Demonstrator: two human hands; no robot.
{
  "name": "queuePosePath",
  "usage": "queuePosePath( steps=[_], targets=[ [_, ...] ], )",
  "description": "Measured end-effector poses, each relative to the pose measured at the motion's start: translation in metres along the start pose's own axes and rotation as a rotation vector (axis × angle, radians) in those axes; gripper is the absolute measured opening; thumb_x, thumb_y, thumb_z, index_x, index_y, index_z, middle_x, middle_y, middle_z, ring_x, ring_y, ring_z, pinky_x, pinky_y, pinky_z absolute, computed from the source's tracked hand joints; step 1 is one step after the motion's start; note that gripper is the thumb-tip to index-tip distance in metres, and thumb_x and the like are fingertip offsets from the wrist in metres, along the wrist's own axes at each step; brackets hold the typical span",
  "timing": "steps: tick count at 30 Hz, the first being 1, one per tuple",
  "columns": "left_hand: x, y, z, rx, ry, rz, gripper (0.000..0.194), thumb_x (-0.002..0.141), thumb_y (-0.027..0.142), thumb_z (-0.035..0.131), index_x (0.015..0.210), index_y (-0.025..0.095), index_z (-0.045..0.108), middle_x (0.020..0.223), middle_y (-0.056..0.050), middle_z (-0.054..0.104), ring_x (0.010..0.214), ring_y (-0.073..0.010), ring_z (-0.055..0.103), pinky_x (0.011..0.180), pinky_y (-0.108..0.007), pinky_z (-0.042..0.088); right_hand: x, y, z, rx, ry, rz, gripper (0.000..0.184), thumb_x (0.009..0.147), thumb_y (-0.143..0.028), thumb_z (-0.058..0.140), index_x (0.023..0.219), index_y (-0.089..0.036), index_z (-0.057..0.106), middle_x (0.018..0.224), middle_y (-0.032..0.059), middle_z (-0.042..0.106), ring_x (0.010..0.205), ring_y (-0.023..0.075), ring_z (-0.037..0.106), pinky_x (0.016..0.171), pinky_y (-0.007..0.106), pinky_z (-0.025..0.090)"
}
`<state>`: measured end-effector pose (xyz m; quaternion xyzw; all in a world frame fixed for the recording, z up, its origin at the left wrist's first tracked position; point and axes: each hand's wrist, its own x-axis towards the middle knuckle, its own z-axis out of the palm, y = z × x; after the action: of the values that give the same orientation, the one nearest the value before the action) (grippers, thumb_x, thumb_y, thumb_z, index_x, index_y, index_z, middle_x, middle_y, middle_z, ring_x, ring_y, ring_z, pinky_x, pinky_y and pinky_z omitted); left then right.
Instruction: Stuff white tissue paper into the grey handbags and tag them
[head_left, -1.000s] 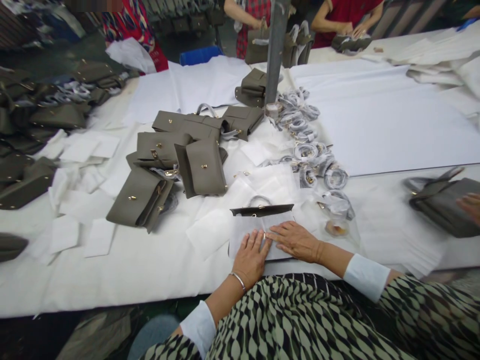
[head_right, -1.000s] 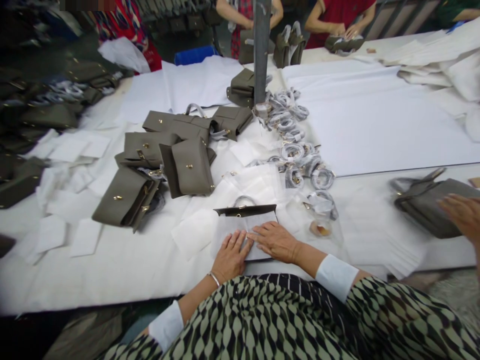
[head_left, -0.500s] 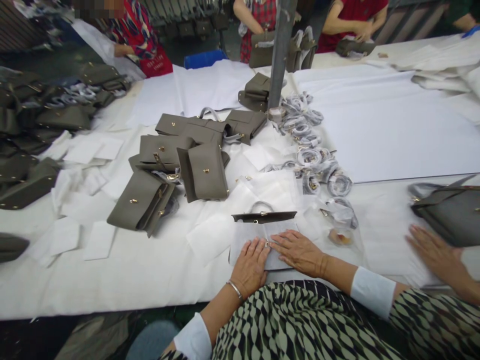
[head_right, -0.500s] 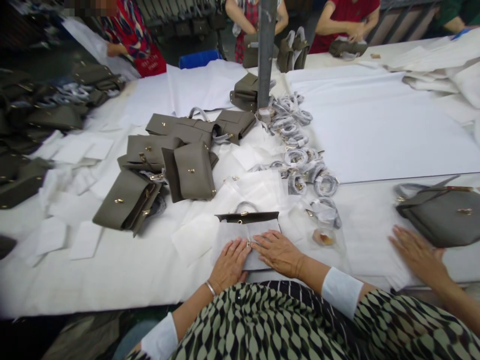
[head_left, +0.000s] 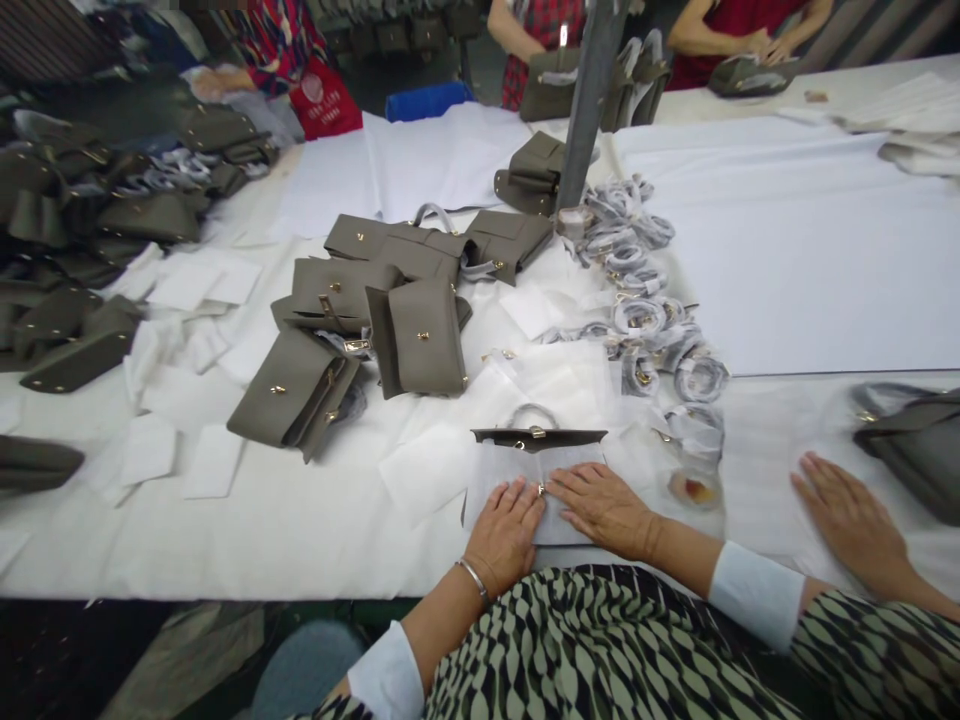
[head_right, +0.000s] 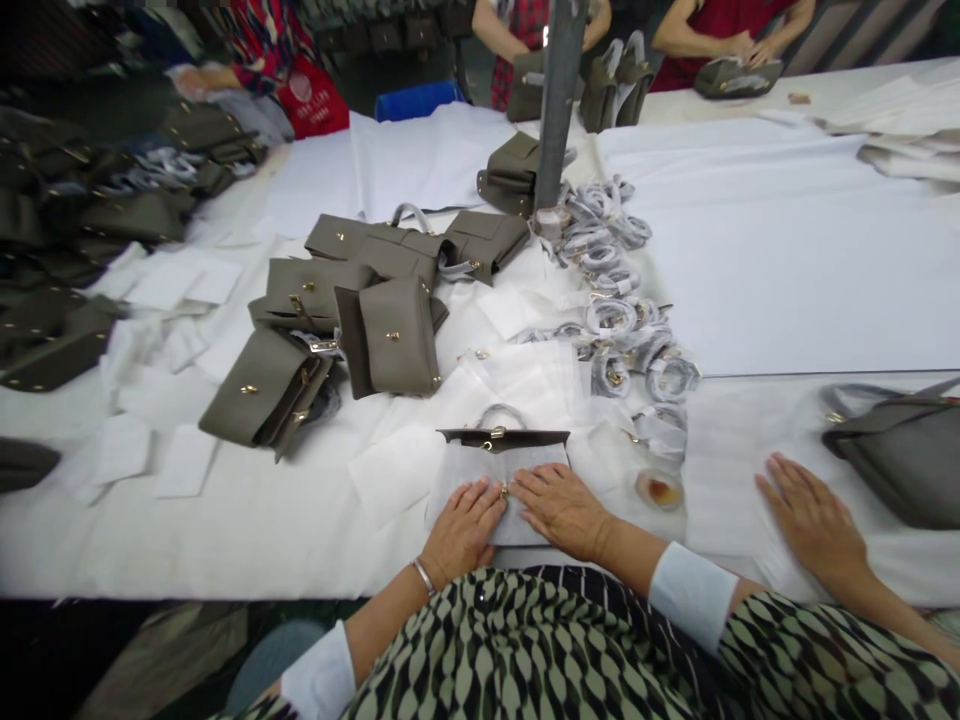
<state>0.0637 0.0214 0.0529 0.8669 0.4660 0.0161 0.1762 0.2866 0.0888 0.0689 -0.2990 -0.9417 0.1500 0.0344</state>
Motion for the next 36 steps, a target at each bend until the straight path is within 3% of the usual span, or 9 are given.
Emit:
queuePosePath(
  steps=[4,6,8,11,15,21,28,32,36],
  targets=[
    [0.000,0.001,-0.004,-0.005,-0.030,0.003,0.055,0.088,0.030,0.043,0.140,0.018,0.034,0.150,-0.004,0.033,0.137,-0.0268,0.027,0.113,-0.043,0.022,0.006,0.004,-0.019,0.050,0.201,0.041,0.024,0.089,-0.019,0.049,0.108,-0.018,0.064,0.108,0.0080,0.065,0.097,0.0210,0.055,0.088,0.037,0.041],
    [-0.001,0.001,-0.002,-0.009,-0.030,0.000,0.054,0.089,0.028,0.040,0.141,0.017,0.032,0.151,-0.004,0.031,0.138,-0.0272,0.025,0.114,-0.044,0.020,0.015,0.004,-0.030,0.000,0.343,0.098,0.028,0.089,-0.018,0.048,0.115,-0.016,0.060,0.113,0.0100,0.063,0.104,0.0229,0.053,0.093,0.038,0.039],
    [-0.002,0.002,-0.001,-0.018,-0.032,-0.008,0.057,0.088,0.028,0.042,0.142,0.016,0.030,0.151,-0.006,0.030,0.139,-0.0279,0.023,0.114,-0.044,0.018,0.030,0.004,-0.040,-0.059,0.385,0.159,0.040,0.089,-0.020,0.051,0.128,-0.015,0.052,0.125,0.0116,0.056,0.112,0.0255,0.048,0.097,0.040,0.035],
    [-0.002,0.001,-0.003,-0.035,-0.032,-0.014,0.062,0.085,0.029,0.046,0.143,0.016,0.028,0.152,-0.007,0.029,0.139,-0.0285,0.022,0.114,-0.045,0.016,0.058,0.006,-0.043,-0.095,0.277,0.226,0.039,0.088,-0.021,0.054,0.127,-0.016,0.052,0.118,0.0105,0.061,0.105,0.0251,0.051,0.091,0.038,0.035],
    [-0.002,0.002,-0.008,-0.046,-0.006,-0.021,0.066,0.084,0.030,0.048,0.144,0.020,0.024,0.150,-0.006,0.031,0.138,-0.0272,0.025,0.113,-0.044,0.018,0.078,0.008,-0.035,-0.102,0.164,0.236,0.015,0.089,-0.018,0.052,0.093,-0.021,0.066,0.080,0.0030,0.066,0.081,0.0209,0.054,0.076,0.033,0.034],
    [-0.003,0.003,-0.012,-0.057,0.029,-0.008,0.054,0.087,0.028,0.043,0.141,0.024,0.032,0.146,-0.005,0.038,0.135,-0.0279,0.028,0.110,-0.044,0.022,0.055,0.002,-0.027,-0.088,0.263,-0.050,0.016,0.091,-0.017,0.051,0.093,-0.018,0.067,0.078,0.0029,0.065,0.075,0.0179,0.052,0.072,0.032,0.033],
    [-0.004,0.003,-0.010,-0.055,0.062,-0.019,0.054,0.088,0.024,0.041,0.141,0.023,0.032,0.144,-0.006,0.040,0.135,-0.0261,0.028,0.112,-0.043,0.020,0.035,0.007,0.002,-0.136,0.204,-0.192,0.025,0.094,-0.016,0.042,0.102,-0.015,0.065,0.084,0.0058,0.067,0.075,0.0177,0.051,0.071,0.033,0.034],
    [-0.004,0.003,-0.009,-0.051,0.072,-0.010,0.053,0.089,0.025,0.041,0.141,0.025,0.032,0.145,-0.004,0.039,0.135,-0.0259,0.030,0.112,-0.043,0.020,0.037,0.007,-0.004,0.007,0.125,-0.080,0.021,0.091,-0.020,0.046,0.102,-0.019,0.064,0.093,0.0050,0.067,0.082,0.0180,0.054,0.075,0.032,0.037],
    [-0.004,0.001,-0.005,-0.037,0.076,0.002,0.050,0.089,0.026,0.040,0.139,0.021,0.035,0.145,-0.006,0.040,0.135,-0.0270,0.029,0.112,-0.044,0.019,0.041,-0.003,-0.013,0.093,0.053,0.072,0.021,0.088,-0.039,0.055,0.096,-0.021,0.064,0.092,0.0036,0.065,0.087,0.0208,0.054,0.080,0.034,0.038]
  ],
)
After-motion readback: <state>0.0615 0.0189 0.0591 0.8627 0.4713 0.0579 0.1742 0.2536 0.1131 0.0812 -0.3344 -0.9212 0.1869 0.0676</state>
